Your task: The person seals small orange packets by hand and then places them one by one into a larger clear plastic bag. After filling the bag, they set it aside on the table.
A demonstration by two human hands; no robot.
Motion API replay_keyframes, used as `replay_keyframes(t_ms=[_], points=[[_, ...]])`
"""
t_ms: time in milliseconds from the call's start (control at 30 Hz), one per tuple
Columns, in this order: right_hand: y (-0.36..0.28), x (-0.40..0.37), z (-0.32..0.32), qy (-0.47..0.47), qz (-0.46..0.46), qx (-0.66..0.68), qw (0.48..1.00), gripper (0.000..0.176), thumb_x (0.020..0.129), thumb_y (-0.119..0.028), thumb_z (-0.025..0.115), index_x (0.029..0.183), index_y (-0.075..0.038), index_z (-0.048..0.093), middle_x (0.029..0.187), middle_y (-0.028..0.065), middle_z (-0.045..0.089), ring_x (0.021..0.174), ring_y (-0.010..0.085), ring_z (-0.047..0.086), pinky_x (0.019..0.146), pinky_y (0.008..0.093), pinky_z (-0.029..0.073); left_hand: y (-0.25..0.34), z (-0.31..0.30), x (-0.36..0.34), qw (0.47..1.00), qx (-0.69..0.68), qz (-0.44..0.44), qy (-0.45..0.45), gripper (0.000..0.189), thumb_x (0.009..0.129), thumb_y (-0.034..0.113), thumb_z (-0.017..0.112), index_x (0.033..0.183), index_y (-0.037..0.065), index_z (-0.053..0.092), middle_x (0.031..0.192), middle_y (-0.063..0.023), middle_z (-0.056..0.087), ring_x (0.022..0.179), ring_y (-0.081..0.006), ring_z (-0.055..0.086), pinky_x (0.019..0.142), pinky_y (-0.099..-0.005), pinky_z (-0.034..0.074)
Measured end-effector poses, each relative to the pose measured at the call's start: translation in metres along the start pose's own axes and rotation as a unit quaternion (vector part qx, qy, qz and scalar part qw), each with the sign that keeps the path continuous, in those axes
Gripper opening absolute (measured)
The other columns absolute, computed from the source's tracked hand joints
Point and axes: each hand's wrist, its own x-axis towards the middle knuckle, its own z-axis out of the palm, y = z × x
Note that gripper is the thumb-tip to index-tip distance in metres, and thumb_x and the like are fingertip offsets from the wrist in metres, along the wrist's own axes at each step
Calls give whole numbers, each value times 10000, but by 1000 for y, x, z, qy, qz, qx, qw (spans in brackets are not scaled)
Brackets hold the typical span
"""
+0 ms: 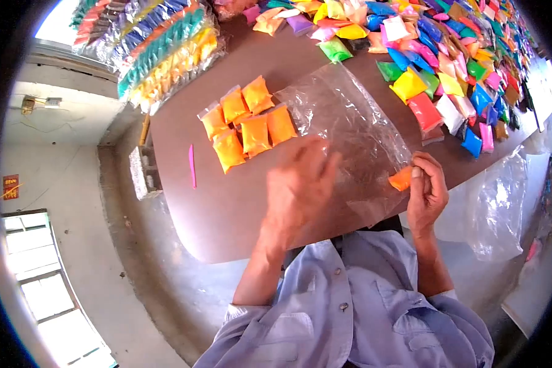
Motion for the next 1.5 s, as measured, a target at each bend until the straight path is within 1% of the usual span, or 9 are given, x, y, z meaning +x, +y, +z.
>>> replay_keyframes(t_ms=[167,367,600,667,700,867,1033,1300,1500], points=[[0,0,-1,-12,-17,-4,1000,168,1036,43,652,1184,26,731,1279,157,733,1169,228,704,1001,335,556,-49,-41,29,964,254,-43,62,293,960,246,796,1183,56,783,1185,-155,788,1007,-364,773,886,-460,628],[-3,2,-1,-17,-16,-11,1000,172,1033,40,652,1184,23,731,1279,156,734,1158,224,704,983,328,561,-63,-48,41,949,261,-175,-12,460,937,300,797,1314,46,731,1238,-183,784,1093,-400,764,942,-496,611],[0,0,-1,-12,-13,0,1000,157,1021,44,665,1159,28,739,1257,160,740,1114,228,713,951,325,561,-61,-55,29,965,231,-124,0,533,893,256,839,1357,37,699,1234,-217,749,986,-393,770,918,-498,611],[0,0,1,-8,-21,-2,1000,156,1017,46,670,1156,28,739,1242,161,744,1103,230,717,949,328,561,-41,-59,30,974,121,-192,10,515,849,186,883,1304,18,711,1229,-204,731,906,-348,764,863,-436,623],[1,0,1,-4,-29,-3,1000,155,1013,48,675,1152,28,739,1227,161,749,1091,232,720,947,330,562,-31,-60,30,977,87,-197,12,450,823,135,917,1214,9,736,1107,-152,744,848,-244,752,785,-354,614],[-4,3,2,1,-39,-26,999,128,1011,45,685,1125,29,739,1182,161,762,1051,225,729,925,321,567,-6,-28,9,946,-168,-275,-32,295,846,100,936,1064,9,758,920,-75,748,815,-130,718,743,-293,590],[-5,3,2,-5,-26,-16,1000,137,1006,43,689,1131,25,744,1194,160,763,1049,230,735,904,326,577,22,35,-7,972,-190,-115,-83,271,915,133,911,1078,-4,744,910,-74,764,800,-124,715,713,-275,583],[-5,3,3,5,-18,-12,1000,134,1010,41,693,1133,29,745,1206,170,764,1081,250,742,935,341,585,39,64,-9,964,-236,-110,-63,275,939,135,886,1130,-5,747,1024,-143,787,857,-202,768,754,-314,612],[-11,6,2,-5,-24,-27,999,131,1013,31,701,1136,29,747,1208,173,764,1086,262,747,948,358,588,37,55,-9,991,-56,95,-80,270,972,202,819,1196,60,769,1120,-131,737,959,-365,760,801,-419,642]])
